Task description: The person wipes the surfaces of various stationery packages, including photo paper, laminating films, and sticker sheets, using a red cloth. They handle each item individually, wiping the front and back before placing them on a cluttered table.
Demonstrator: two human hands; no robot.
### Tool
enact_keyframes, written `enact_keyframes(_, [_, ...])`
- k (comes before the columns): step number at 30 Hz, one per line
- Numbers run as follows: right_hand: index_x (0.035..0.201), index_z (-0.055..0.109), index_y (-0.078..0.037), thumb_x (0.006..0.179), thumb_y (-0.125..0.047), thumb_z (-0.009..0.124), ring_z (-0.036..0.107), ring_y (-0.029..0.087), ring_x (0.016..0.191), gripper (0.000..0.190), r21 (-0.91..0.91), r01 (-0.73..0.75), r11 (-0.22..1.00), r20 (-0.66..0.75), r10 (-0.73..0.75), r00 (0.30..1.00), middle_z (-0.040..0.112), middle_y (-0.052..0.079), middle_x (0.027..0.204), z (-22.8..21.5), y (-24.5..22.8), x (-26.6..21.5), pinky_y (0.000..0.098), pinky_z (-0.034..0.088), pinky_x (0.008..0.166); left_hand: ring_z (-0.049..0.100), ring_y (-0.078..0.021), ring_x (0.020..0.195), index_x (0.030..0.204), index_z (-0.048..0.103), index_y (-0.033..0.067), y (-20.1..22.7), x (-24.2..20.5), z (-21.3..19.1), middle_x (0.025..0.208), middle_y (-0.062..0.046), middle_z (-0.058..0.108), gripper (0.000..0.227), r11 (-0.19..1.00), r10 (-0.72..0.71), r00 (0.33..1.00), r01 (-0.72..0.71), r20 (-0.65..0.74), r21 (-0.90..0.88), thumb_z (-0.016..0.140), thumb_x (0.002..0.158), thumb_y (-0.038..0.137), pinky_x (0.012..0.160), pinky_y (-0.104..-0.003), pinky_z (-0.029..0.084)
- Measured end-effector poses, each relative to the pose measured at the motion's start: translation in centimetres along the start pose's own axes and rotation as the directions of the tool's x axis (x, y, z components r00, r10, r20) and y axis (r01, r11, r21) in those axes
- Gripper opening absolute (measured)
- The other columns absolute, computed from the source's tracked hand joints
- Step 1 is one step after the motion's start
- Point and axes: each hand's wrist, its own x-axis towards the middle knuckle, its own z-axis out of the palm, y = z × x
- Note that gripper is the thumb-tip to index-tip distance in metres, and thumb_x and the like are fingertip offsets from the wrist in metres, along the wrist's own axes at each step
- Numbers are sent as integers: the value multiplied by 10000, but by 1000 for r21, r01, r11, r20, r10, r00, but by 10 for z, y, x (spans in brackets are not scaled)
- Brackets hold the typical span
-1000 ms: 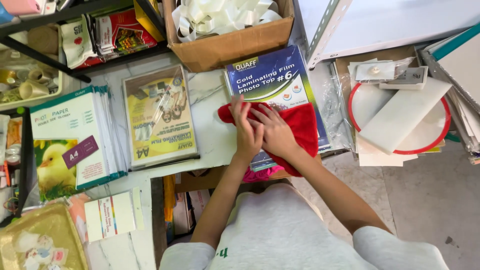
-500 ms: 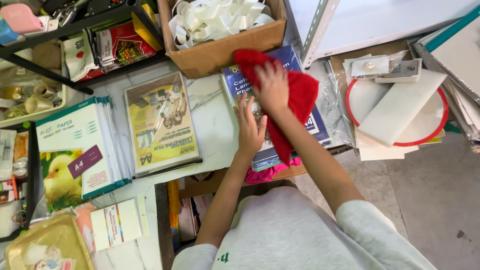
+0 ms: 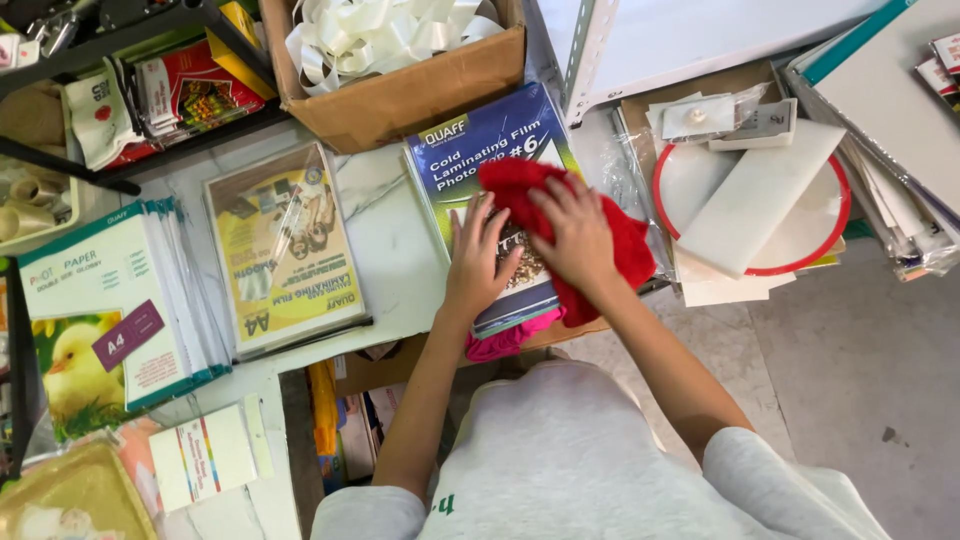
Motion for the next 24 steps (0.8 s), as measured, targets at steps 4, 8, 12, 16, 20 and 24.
enact_keyframes(4, [1378,620,-176,798,-336,812,431,402,1417,632,17,-81,997,-13,81,997,538,135,1474,10,35,39,559,435,1052,368,-332,1534,1379,604,48,-13,-4,22,1577,-131,433,494,993,54,990,-68,133,99,699,990,338,1282,-665,171])
enact_keyframes(8, [1400,600,-166,863,-331,797,509,418,1308,595,180,-166,970,0,168,986,546,158,1448,26,55,58,495,513,998,319,-375,1529,1416,585,43,5,-7,16,1606,-165,399,640,992,27,986,-48,167,120,697,952,469,1247,-685,183])
enact_keyframes(12, [1417,583,-138,938,-314,771,593,419,1238,543,351,-168,921,-75,206,976,599,182,1387,34,81,55,486,512,1020,187,-509,1457,1478,443,7,63,-2,11,1571,-264,283,1012,975,-28,969,-27,244,220,726,769,671,1143,-760,126])
enact_keyframes(16, [1421,579,-92,982,-275,750,624,429,1210,505,465,-139,874,-108,212,971,628,229,1342,15,87,30,470,516,1020,151,-519,1530,1571,365,44,77,-29,47,1661,-269,207,1012,939,-97,981,35,166,342,729,842,644,1195,-731,153])
enact_keyframes(20, [1368,612,-53,1002,-249,707,710,317,1135,426,643,-202,739,-86,332,940,712,216,1233,-18,88,14,395,546,996,159,-505,1537,1609,359,91,82,-45,59,1673,-244,195,944,836,-154,956,-8,249,548,731,842,498,1206,-701,156])
enact_keyframes(24, [1354,611,4,1028,-239,681,697,219,1097,412,801,-199,565,-88,439,894,741,170,1194,-35,111,4,350,547,996,187,-547,1518,1542,402,138,85,-41,48,1657,-239,245,743,933,-179,925,51,337,356,679,900,392,1195,-726,141])
